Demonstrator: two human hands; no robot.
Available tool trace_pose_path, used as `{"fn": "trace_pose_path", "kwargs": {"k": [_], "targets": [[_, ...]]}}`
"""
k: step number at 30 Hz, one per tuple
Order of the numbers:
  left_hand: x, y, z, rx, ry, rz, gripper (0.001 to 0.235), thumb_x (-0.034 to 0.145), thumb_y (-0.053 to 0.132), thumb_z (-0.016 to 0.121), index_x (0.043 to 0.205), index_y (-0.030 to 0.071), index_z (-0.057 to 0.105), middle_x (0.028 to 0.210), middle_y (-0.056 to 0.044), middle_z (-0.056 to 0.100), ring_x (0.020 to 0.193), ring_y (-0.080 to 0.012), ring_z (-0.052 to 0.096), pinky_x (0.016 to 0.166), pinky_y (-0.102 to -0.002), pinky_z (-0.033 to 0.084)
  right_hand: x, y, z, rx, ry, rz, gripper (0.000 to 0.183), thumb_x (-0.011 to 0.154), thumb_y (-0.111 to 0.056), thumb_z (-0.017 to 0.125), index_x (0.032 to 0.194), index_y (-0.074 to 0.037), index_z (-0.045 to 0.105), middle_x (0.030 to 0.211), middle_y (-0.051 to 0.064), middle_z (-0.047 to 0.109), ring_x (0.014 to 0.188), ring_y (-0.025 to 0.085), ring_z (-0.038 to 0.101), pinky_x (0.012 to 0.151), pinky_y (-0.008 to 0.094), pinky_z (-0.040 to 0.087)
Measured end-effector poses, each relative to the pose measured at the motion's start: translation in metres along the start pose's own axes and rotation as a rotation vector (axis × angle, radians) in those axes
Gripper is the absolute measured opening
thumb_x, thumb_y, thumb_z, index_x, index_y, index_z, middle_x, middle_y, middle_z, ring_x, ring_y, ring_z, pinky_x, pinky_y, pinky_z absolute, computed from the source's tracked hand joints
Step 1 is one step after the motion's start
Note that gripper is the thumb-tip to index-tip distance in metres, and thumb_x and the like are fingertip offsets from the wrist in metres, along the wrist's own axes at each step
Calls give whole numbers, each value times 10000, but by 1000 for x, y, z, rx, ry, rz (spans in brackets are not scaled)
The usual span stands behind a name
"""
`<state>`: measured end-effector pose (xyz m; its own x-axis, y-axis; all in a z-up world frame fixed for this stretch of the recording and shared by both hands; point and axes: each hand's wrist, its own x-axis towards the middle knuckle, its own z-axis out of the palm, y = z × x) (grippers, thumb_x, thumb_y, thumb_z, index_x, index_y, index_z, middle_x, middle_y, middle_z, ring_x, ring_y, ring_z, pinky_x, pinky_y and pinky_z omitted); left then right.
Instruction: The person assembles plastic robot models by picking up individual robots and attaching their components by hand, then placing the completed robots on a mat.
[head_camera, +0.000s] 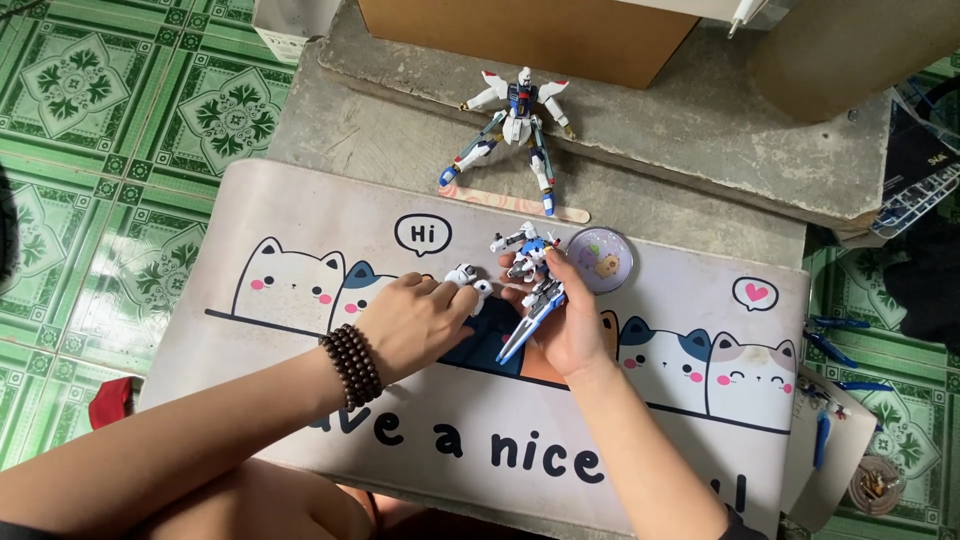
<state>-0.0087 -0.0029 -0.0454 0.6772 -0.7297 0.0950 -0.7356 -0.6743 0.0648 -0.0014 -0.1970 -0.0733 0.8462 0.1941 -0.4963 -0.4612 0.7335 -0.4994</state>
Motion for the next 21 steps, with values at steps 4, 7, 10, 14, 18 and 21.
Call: {"fn": "trace_pose_path", "kwargs": {"k": [4, 7, 10, 14, 18, 21], "targets": [[-2, -4, -4, -49, -35, -6, 216, 848, 271, 596, 942, 90, 524, 764, -93, 642, 682, -228, 672, 647, -319, 513, 5, 2, -3, -45, -34, -29, 123, 882, -255, 567, 962, -164, 592, 1108, 234, 617, 978, 316, 627, 839, 370, 529], [-5, -6, -1, -128, 8, -29, 203, 838, 261, 591, 917, 95, 504, 747, -89, 637, 671, -234, 679, 645, -321, 518, 6, 2, -4, -91, -56, -33, 90, 893, -251, 559, 950, -188, 590, 1115, 237, 618, 993, 319, 625, 867, 382, 520], [-6, -5, -10, -201, 62, -34, 140, 845, 171, 558, 934, 76, 505, 758, -114, 635, 678, -265, 685, 646, -325, 529, 9, 3, -7, -90, -56, -45, 104, 898, -280, 561, 951, -198, 594, 1118, 216, 620, 976, 305, 628, 850, 364, 532], [-5, 2, -25, -209, -18, -178, 302, 831, 328, 591, 971, 85, 478, 740, -98, 625, 639, -274, 675, 590, -353, 533, 6, 6, -5, -44, -44, -55, 94, 892, -261, 565, 934, -187, 606, 1068, 237, 631, 947, 316, 639, 840, 373, 542], [5, 13, -23, -212, -102, -247, 367, 858, 433, 574, 977, 105, 460, 789, -93, 636, 649, -260, 679, 572, -348, 542, 4, 6, -5, -33, -8, -51, 136, 883, -268, 562, 952, -159, 607, 1046, 232, 638, 911, 299, 637, 819, 373, 545], [11, 19, -10, -162, -146, -235, 384, 795, 340, 639, 1010, 117, 413, 868, -90, 602, 643, -299, 673, 535, -393, 545, 8, 6, -7, -40, -18, -48, 159, 879, -285, 561, 964, -156, 601, 1041, 222, 636, 873, 277, 626, 798, 353, 543]]}}
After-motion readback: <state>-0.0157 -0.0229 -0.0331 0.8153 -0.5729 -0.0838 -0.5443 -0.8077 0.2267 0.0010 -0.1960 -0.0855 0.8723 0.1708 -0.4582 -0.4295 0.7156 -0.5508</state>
